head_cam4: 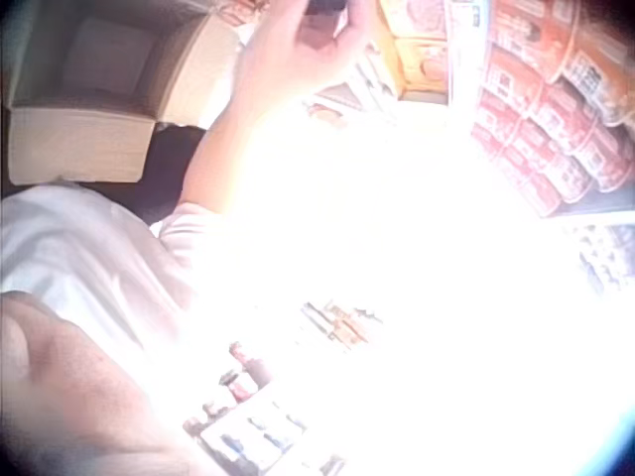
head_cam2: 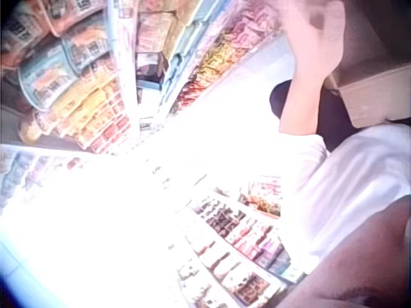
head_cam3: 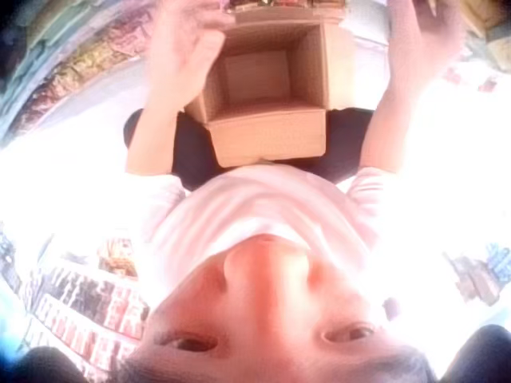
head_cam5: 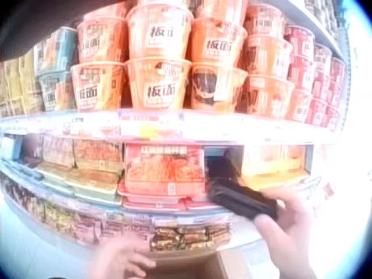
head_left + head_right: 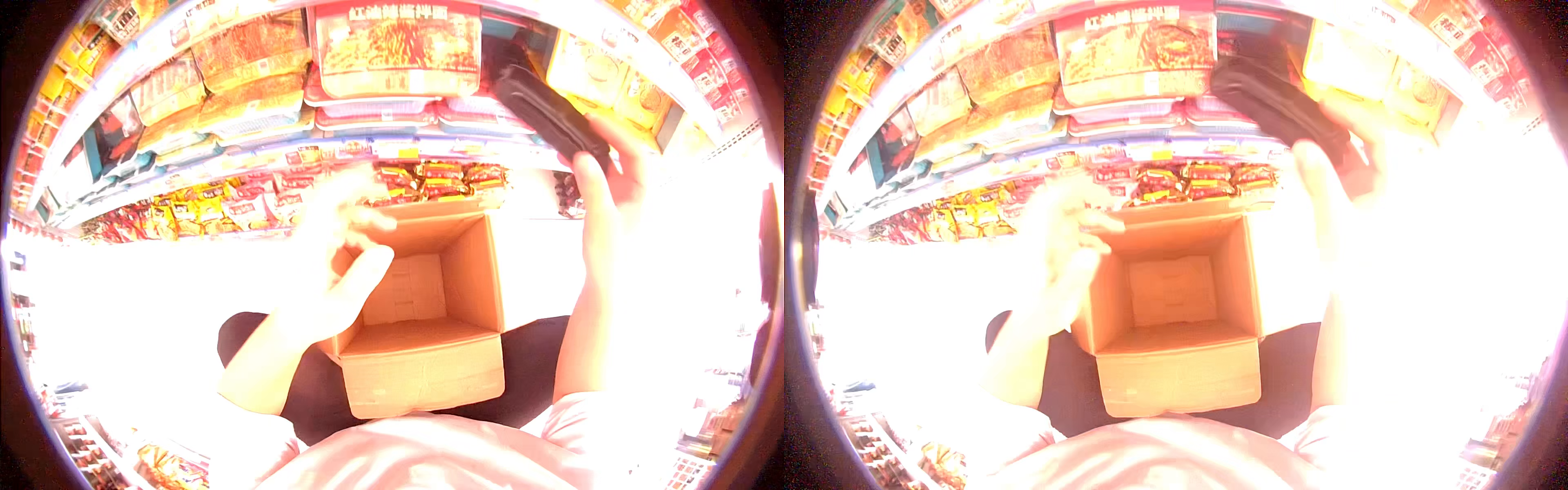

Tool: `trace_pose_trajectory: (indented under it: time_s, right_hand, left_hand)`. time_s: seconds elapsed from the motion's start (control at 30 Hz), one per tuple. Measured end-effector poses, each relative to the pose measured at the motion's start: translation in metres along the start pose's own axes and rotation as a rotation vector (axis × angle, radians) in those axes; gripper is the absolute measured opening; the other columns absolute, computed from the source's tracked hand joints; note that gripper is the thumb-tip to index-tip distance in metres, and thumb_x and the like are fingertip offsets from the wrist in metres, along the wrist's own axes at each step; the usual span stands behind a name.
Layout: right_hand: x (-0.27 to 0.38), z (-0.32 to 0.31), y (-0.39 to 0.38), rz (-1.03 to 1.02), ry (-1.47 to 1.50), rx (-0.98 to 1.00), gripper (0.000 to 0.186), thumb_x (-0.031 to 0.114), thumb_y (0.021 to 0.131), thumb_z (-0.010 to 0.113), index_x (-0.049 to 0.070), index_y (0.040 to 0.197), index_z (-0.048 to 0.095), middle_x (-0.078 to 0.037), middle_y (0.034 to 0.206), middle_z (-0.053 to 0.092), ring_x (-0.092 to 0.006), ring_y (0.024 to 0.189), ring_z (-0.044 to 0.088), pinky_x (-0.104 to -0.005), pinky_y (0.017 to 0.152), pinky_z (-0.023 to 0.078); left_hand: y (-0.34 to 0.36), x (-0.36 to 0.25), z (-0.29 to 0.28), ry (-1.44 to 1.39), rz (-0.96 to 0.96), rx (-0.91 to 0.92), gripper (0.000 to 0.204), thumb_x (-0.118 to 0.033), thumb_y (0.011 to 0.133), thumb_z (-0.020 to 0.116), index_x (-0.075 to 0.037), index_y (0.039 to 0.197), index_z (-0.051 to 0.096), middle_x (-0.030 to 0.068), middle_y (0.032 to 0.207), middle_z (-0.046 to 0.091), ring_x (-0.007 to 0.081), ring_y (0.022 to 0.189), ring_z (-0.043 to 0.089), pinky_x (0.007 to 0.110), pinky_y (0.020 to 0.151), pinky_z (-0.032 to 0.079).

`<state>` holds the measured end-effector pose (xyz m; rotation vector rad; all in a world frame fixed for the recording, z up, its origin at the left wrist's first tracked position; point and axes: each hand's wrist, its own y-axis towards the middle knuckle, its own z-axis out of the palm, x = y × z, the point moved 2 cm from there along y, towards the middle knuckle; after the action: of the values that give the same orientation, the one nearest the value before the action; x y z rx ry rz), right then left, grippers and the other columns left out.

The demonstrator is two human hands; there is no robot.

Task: The person sits on the floor in a store aisle and packs snack packages from a shelf into a cardboard box. They repeatedly reach for gold and pink snack packets, place them into the box, and arrange them to fit.

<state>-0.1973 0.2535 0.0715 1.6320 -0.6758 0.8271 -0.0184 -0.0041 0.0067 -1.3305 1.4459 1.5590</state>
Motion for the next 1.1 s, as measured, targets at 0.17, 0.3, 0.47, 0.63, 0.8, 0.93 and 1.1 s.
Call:
trace_pose_trajectory:
  time_s: [0.17, 0.3, 0.47, 0.63, 0.8, 0.93, 1.1]
  right_hand:
    - [-0.091, -0.001, 0.069, -0.040, -0.410, -0.202, 0.030, 0.015, 0.087, 0.089, 0.002, 0.109, 0.074, -0.011, 0.114, 0.072, -0.0182, 0.090, 0.073, -0.0341, 0.084, 0.057]
    - [-0.074, -0.002, 0.072, -0.278, -0.623, -0.275, 0.028, 0.019, 0.085, 0.090, 0.001, 0.100, 0.074, -0.013, 0.107, 0.071, -0.0236, 0.078, 0.072, -0.0355, 0.079, 0.057]
    - [-0.119, 0.004, 0.105, -0.226, -0.778, -0.191, 0.034, 0.028, 0.085, 0.090, 0.001, 0.098, 0.073, -0.019, 0.109, 0.070, -0.0357, 0.097, 0.070, -0.0440, 0.086, 0.057]
    - [-0.118, 0.014, 0.104, -0.309, -0.755, -0.161, 0.037, 0.026, 0.087, 0.086, 0.001, 0.110, 0.071, -0.020, 0.116, 0.070, -0.0393, 0.111, 0.066, -0.0452, 0.090, 0.056]
    - [-0.101, 0.000, 0.029, -0.266, -0.644, -0.101, 0.025, 0.011, 0.091, 0.075, 0.002, 0.114, 0.069, -0.018, 0.115, 0.071, -0.0378, 0.107, 0.067, -0.0465, 0.092, 0.055]
    - [-0.111, -0.004, -0.064, -0.019, -0.655, 0.353, 0.024, 0.010, 0.092, 0.071, 0.000, 0.113, 0.067, -0.024, 0.115, 0.069, -0.0459, 0.106, 0.067, -0.0501, 0.093, 0.055]
    - [-0.127, -0.014, -0.109, 0.325, -0.527, 0.328, 0.036, 0.017, 0.100, 0.067, -0.002, 0.129, 0.061, -0.029, 0.124, 0.067, -0.0525, 0.113, 0.063, -0.0560, 0.097, 0.053]
  left_hand:
    - [0.005, 0.058, -0.005, 0.569, 0.053, 0.268, 0.028, -0.007, 0.092, 0.075, -0.004, 0.119, 0.069, 0.0130, 0.122, 0.066, 0.0304, 0.108, 0.069, 0.042, 0.089, 0.057]
    - [-0.034, 0.059, 0.010, 0.839, 0.201, 0.223, 0.030, -0.016, 0.090, 0.078, -0.007, 0.117, 0.069, 0.0120, 0.124, 0.065, 0.0352, 0.112, 0.066, 0.048, 0.096, 0.052]
    - [-0.020, 0.085, -0.003, 0.838, 0.055, 0.315, 0.033, -0.014, 0.088, 0.078, -0.006, 0.119, 0.070, 0.0121, 0.126, 0.066, 0.0358, 0.113, 0.066, 0.048, 0.098, 0.053]
    - [-0.030, 0.094, -0.011, 0.922, -0.021, 0.531, 0.036, -0.020, 0.089, 0.078, -0.008, 0.122, 0.069, 0.0116, 0.126, 0.065, 0.0349, 0.116, 0.064, 0.050, 0.106, 0.050]
    - [-0.059, 0.105, -0.007, 1.073, 0.066, 0.753, 0.036, -0.025, 0.088, 0.079, -0.010, 0.119, 0.070, 0.0110, 0.125, 0.064, 0.0324, 0.122, 0.061, 0.057, 0.115, 0.044]
    - [-0.062, 0.109, -0.004, 0.893, 0.128, 0.603, 0.037, -0.017, 0.086, 0.079, -0.007, 0.120, 0.070, 0.0124, 0.127, 0.064, 0.0333, 0.119, 0.064, 0.058, 0.109, 0.046]
    - [-0.023, 0.082, -0.004, 0.953, 0.481, 0.292, 0.046, -0.010, 0.082, 0.074, -0.007, 0.128, 0.073, 0.0180, 0.140, 0.063, 0.0387, 0.129, 0.063, 0.058, 0.109, 0.047]
